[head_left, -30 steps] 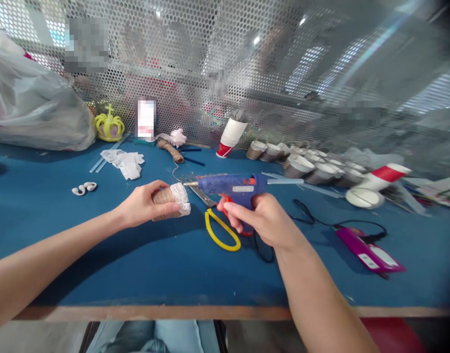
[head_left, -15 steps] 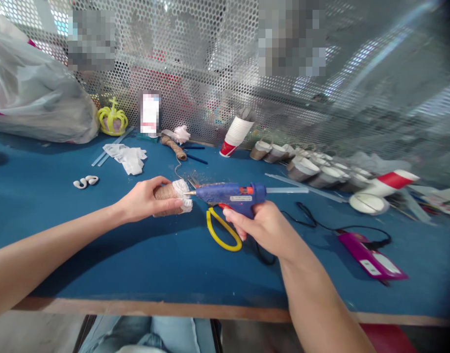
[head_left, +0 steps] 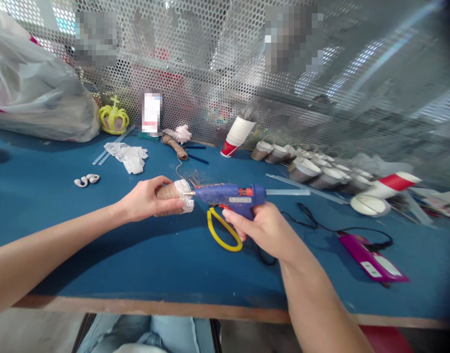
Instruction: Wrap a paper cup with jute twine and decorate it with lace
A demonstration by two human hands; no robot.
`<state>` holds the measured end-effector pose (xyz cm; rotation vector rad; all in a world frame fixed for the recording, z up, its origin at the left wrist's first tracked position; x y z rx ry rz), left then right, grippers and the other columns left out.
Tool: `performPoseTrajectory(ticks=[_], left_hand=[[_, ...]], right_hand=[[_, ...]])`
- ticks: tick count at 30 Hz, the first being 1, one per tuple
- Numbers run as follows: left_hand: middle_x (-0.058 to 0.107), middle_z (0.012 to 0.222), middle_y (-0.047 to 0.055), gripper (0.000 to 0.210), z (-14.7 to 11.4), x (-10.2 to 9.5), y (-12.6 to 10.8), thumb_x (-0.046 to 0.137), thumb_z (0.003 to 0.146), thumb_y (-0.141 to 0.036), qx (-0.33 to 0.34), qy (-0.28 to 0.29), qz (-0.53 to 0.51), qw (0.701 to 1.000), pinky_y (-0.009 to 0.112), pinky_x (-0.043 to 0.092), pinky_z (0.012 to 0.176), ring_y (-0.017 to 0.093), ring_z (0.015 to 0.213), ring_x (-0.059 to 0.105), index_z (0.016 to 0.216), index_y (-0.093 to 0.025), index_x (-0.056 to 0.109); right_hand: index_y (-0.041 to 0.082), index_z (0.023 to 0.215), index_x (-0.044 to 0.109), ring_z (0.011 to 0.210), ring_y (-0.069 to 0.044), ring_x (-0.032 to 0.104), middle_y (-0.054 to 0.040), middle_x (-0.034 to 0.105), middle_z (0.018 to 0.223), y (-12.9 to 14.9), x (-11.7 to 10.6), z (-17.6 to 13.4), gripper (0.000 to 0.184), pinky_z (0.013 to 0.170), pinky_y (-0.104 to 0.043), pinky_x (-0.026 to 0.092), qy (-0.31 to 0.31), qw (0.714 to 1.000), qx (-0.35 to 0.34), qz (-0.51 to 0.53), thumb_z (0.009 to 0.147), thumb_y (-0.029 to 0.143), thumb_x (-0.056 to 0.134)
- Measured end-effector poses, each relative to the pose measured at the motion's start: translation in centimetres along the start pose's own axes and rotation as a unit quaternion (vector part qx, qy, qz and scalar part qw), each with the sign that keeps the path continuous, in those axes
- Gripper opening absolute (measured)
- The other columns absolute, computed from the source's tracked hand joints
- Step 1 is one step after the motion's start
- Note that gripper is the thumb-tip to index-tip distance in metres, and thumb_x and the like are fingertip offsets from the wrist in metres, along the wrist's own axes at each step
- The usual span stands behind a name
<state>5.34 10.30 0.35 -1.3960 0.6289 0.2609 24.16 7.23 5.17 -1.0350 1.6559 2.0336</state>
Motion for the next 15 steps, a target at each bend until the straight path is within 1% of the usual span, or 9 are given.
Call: performPoseTrajectory(ticks=[4,10,13,15], left_hand=[[0.063,0.080,0.005,0.062,0.0,0.0,-0.1,0.061,0.063,-0.064,0.009,-0.003,0.005,1.000,0.027,0.047,0.056,0.019,0.069,0.058,0.101,-0.015,0.057],[0.064,0.084,0.006,0.062,0.0,0.1,-0.2,0.060,0.064,-0.064,0.006,0.012,0.007,1.000,0.029,0.048,0.061,0.020,0.072,0.058,0.102,-0.014,0.058],[0.063,0.086,0.006,0.062,0.0,0.2,-0.2,0.060,0.065,-0.064,0.002,0.017,-0.007,1.000,0.029,0.048,0.061,0.019,0.072,0.057,0.102,-0.014,0.057],[0.063,0.086,0.006,0.062,0.0,0.3,-0.3,0.060,0.065,-0.063,0.007,0.021,-0.022,1.000,0.028,0.048,0.060,0.019,0.073,0.057,0.102,-0.014,0.057]], right_hand=[[0.020,0.050,0.046,0.044,-0.012,0.049,0.0012,0.051,0.042,-0.4,-0.2,0.2,0.037,0.049,-0.025,0.043,-0.006,1.000,-0.001,0.012,0.081,0.039,0.055],[0.019,0.051,0.048,0.042,-0.012,0.049,0.0013,0.051,0.041,-0.4,0.8,0.1,0.038,0.048,-0.025,0.042,0.039,0.998,0.003,0.051,0.081,0.041,0.056],[0.018,0.055,0.052,0.041,-0.011,0.048,0.0020,0.051,0.040,-0.6,0.8,0.2,0.034,0.049,-0.025,0.042,0.044,0.997,0.009,0.061,0.080,0.041,0.057],[0.018,0.053,0.052,0.042,-0.011,0.049,0.0017,0.051,0.040,-0.8,0.5,0.2,0.037,0.052,-0.025,0.044,0.039,0.997,0.004,0.065,0.081,0.041,0.057]])
Point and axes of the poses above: each hand's wrist, its own z-axis towards the middle knuckle, its own x-axis out of the palm, y = z × x, the point moved 10 cm from there along z, towards the middle knuckle
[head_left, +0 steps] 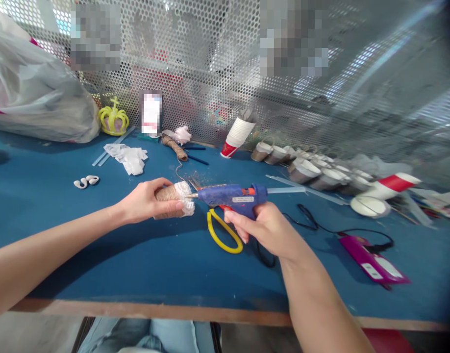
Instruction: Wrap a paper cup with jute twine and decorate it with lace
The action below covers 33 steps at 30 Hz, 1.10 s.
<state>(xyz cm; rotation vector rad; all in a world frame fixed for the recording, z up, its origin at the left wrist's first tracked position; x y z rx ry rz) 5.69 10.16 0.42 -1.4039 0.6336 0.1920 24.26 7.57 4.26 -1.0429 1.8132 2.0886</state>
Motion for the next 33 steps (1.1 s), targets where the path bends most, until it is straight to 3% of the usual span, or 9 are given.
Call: performPoseTrajectory(ticks=[9,14,19,25,33], left_hand=[[0.063,0.085,0.005,0.060,-0.1,0.1,-0.1,0.063,0.064,-0.060,0.003,0.002,-0.016,1.000,0.027,0.048,0.059,0.018,0.072,0.057,0.101,-0.014,0.057],[0.063,0.085,0.005,0.060,-0.1,0.1,-0.2,0.063,0.064,-0.060,0.011,0.004,-0.013,1.000,0.028,0.049,0.062,0.018,0.073,0.057,0.102,-0.014,0.057],[0.063,0.086,0.006,0.061,-0.1,0.1,-0.2,0.064,0.063,-0.060,0.010,0.004,-0.011,1.000,0.029,0.048,0.063,0.018,0.073,0.057,0.101,-0.014,0.057],[0.063,0.085,0.005,0.060,-0.1,0.2,-0.1,0.064,0.064,-0.060,0.004,0.008,-0.013,1.000,0.027,0.047,0.061,0.018,0.072,0.056,0.102,-0.014,0.057],[0.063,0.084,0.005,0.059,-0.1,0.1,-0.2,0.064,0.063,-0.060,0.010,0.002,-0.015,1.000,0.027,0.048,0.060,0.018,0.072,0.057,0.100,-0.014,0.058]], right_hand=[[0.015,0.060,0.056,0.040,-0.009,0.046,0.0037,0.049,0.040,-0.5,0.2,0.2,0.033,0.051,-0.025,0.040,0.022,0.998,-0.011,0.062,0.083,0.039,0.057],[0.015,0.070,0.059,0.038,-0.008,0.044,0.0058,0.048,0.040,-0.5,0.0,0.3,0.028,0.049,-0.025,0.039,0.005,0.995,-0.016,0.095,0.083,0.039,0.057],[0.017,0.050,0.050,0.041,-0.009,0.047,0.0028,0.049,0.040,-0.5,0.5,0.4,0.041,0.057,-0.027,0.043,0.031,0.997,-0.018,0.068,0.083,0.040,0.057],[0.014,0.068,0.060,0.038,-0.008,0.044,0.0050,0.048,0.040,-0.6,0.0,0.3,0.030,0.049,-0.025,0.040,0.010,0.995,-0.017,0.093,0.083,0.040,0.058],[0.014,0.069,0.060,0.037,-0.008,0.043,0.0048,0.048,0.040,-0.5,0.5,0.4,0.031,0.047,-0.024,0.037,0.037,0.994,-0.018,0.103,0.082,0.042,0.058]])
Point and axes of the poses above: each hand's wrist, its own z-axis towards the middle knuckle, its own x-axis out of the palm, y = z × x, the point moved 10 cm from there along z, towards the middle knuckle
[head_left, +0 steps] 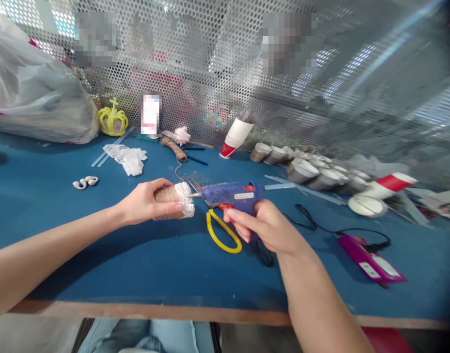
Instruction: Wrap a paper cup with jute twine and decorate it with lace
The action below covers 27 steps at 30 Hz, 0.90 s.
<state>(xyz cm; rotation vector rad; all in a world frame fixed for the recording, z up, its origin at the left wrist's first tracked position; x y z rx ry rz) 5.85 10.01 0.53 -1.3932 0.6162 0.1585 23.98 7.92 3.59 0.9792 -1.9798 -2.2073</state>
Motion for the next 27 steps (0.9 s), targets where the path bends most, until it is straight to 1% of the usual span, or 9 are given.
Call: performPoseTrajectory(ticks=[5,10,20,25,27], left_hand=[[0.063,0.086,0.006,0.059,0.00,-0.02,0.04,0.064,0.063,-0.060,-0.001,0.000,-0.005,1.000,0.028,0.049,0.062,0.018,0.073,0.057,0.101,-0.014,0.058],[0.063,0.085,0.005,0.059,0.03,0.13,0.11,0.064,0.064,-0.059,-0.004,0.006,-0.004,1.000,0.029,0.048,0.064,0.018,0.074,0.056,0.100,-0.014,0.058],[0.063,0.083,0.005,0.056,-0.07,0.02,-0.28,0.063,0.064,-0.059,-0.001,0.003,-0.011,1.000,0.028,0.048,0.062,0.019,0.073,0.057,0.097,-0.014,0.059],[0.064,0.084,0.004,0.056,-0.14,0.26,-0.34,0.063,0.064,-0.058,0.000,0.010,-0.024,1.000,0.027,0.048,0.061,0.018,0.073,0.057,0.099,-0.014,0.059],[0.064,0.085,0.005,0.057,-0.15,0.36,-0.37,0.064,0.064,-0.058,0.002,0.013,-0.022,1.000,0.027,0.048,0.061,0.018,0.073,0.057,0.100,-0.014,0.059]], right_hand=[[0.013,0.071,0.060,0.036,-0.007,0.042,0.0051,0.048,0.040,-0.31,-0.13,-0.10,0.030,0.044,-0.024,0.035,0.004,1.000,0.007,0.011,0.082,0.041,0.059],[0.013,0.069,0.060,0.038,-0.008,0.044,0.0045,0.048,0.039,-0.04,0.06,-0.17,0.030,0.046,-0.024,0.035,0.017,1.000,0.004,-0.006,0.083,0.040,0.058],[0.013,0.069,0.059,0.036,-0.007,0.043,0.0050,0.048,0.040,-0.17,0.12,-0.21,0.028,0.042,-0.024,0.034,0.012,1.000,0.022,0.018,0.080,0.039,0.062],[0.013,0.071,0.060,0.037,-0.007,0.043,0.0050,0.048,0.040,-0.02,-0.14,-0.12,0.030,0.043,-0.023,0.034,0.000,1.000,0.004,0.018,0.082,0.041,0.058],[0.013,0.070,0.060,0.037,-0.007,0.043,0.0047,0.048,0.040,-0.08,-0.10,-0.11,0.031,0.043,-0.023,0.035,0.004,1.000,0.007,0.012,0.083,0.041,0.058]])
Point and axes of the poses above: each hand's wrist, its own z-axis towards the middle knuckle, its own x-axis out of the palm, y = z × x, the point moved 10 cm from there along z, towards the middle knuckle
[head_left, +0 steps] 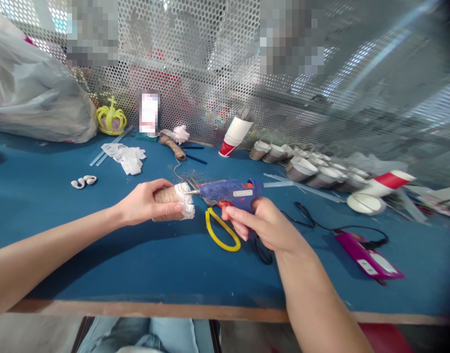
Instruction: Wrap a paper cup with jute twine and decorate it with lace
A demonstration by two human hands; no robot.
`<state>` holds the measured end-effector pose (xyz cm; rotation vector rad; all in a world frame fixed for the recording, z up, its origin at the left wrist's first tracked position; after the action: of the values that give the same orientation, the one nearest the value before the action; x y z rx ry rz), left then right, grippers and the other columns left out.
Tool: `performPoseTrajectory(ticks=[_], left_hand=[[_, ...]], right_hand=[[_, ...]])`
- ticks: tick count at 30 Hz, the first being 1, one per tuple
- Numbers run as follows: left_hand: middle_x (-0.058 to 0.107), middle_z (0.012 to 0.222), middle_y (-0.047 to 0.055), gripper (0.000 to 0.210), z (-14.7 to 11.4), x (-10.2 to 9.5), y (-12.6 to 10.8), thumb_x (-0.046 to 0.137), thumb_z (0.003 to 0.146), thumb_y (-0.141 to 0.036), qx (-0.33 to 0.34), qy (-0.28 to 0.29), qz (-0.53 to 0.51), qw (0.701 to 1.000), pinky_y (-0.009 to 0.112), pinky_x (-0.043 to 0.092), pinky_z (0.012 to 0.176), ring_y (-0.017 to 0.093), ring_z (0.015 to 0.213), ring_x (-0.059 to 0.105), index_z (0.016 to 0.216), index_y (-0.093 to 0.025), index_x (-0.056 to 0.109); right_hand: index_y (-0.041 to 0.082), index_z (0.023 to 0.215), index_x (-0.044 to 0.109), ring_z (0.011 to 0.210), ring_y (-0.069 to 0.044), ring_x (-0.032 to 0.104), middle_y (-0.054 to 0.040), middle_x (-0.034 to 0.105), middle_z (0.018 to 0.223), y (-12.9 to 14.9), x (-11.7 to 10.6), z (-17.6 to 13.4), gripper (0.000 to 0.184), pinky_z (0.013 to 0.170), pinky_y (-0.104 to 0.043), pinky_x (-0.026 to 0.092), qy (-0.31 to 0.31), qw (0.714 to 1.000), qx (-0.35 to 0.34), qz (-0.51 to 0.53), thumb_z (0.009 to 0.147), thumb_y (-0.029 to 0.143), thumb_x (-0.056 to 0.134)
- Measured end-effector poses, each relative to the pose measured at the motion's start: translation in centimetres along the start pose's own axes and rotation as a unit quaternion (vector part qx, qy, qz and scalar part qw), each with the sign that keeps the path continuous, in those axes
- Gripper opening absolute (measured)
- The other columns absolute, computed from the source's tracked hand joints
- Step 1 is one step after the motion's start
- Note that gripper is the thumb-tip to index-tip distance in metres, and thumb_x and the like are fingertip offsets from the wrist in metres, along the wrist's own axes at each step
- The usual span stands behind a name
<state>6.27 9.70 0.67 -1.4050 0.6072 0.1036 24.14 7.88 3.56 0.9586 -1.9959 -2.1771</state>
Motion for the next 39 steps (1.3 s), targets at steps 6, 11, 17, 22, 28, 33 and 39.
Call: performPoseTrajectory(ticks=[6,11,17,22,28,33,39], left_hand=[[0.064,0.085,0.005,0.059,0.0,0.0,0.1,0.063,0.064,-0.060,-0.007,-0.002,0.005,1.000,0.029,0.048,0.065,0.019,0.075,0.057,0.100,-0.014,0.059],[0.064,0.087,0.005,0.060,0.0,0.1,0.2,0.065,0.063,-0.060,0.002,0.002,0.018,1.000,0.029,0.048,0.065,0.019,0.075,0.057,0.101,-0.014,0.058],[0.064,0.087,0.006,0.058,0.0,0.0,0.2,0.064,0.064,-0.059,-0.001,-0.003,0.020,1.000,0.029,0.049,0.064,0.019,0.075,0.058,0.101,-0.014,0.059],[0.065,0.086,0.005,0.056,0.0,-0.1,0.0,0.063,0.065,-0.058,0.002,-0.008,0.016,1.000,0.028,0.049,0.064,0.019,0.074,0.058,0.100,-0.014,0.059],[0.064,0.089,0.006,0.059,0.0,0.1,0.2,0.063,0.064,-0.059,-0.003,0.003,0.016,1.000,0.028,0.049,0.065,0.019,0.076,0.058,0.101,-0.014,0.059],[0.064,0.086,0.006,0.059,0.1,-0.2,0.2,0.061,0.065,-0.061,-0.007,-0.005,0.021,1.000,0.027,0.047,0.062,0.019,0.074,0.057,0.099,-0.013,0.060],[0.066,0.089,0.007,0.058,-0.1,-0.1,-0.2,0.048,0.073,-0.065,0.020,0.007,0.019,1.000,0.030,0.046,0.068,0.022,0.081,0.058,0.099,-0.014,0.061]], right_hand=[[0.013,0.069,0.060,0.038,-0.008,0.044,0.0045,0.049,0.040,0.3,0.3,-0.1,0.031,0.045,-0.023,0.037,0.001,1.000,0.000,-0.011,0.082,0.041,0.059],[0.013,0.072,0.059,0.040,-0.009,0.047,0.0037,0.050,0.041,0.2,0.6,-0.1,0.030,0.047,-0.024,0.040,0.010,0.999,0.010,-0.029,0.082,0.041,0.058],[0.013,0.072,0.059,0.038,-0.008,0.044,0.0044,0.049,0.040,0.3,0.4,-0.3,0.028,0.045,-0.023,0.038,0.010,1.000,0.008,-0.027,0.082,0.039,0.059],[0.013,0.071,0.060,0.041,-0.009,0.047,0.0038,0.050,0.040,0.4,0.2,-0.1,0.029,0.049,-0.025,0.041,-0.012,0.999,-0.006,-0.033,0.083,0.040,0.057],[0.013,0.072,0.059,0.040,-0.009,0.046,0.0039,0.050,0.041,0.2,0.7,-0.1,0.030,0.046,-0.023,0.039,0.010,0.999,0.012,-0.036,0.083,0.041,0.057],[0.013,0.072,0.061,0.041,-0.010,0.047,0.0034,0.050,0.040,0.2,0.3,-0.1,0.031,0.048,-0.024,0.041,-0.004,0.999,0.005,-0.039,0.082,0.042,0.057],[0.014,0.073,0.061,0.036,-0.008,0.041,0.0045,0.046,0.041,0.0,-0.3,-0.3,0.029,0.040,-0.024,0.035,-0.020,0.999,-0.004,0.032,0.082,0.042,0.059]])
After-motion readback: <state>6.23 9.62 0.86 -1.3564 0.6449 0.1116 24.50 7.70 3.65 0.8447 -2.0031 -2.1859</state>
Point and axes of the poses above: each hand's wrist, its own z-axis towards the middle knuckle, its own x-axis out of the palm, y = z × x, the point moved 10 cm from there along z, towards the middle knuckle
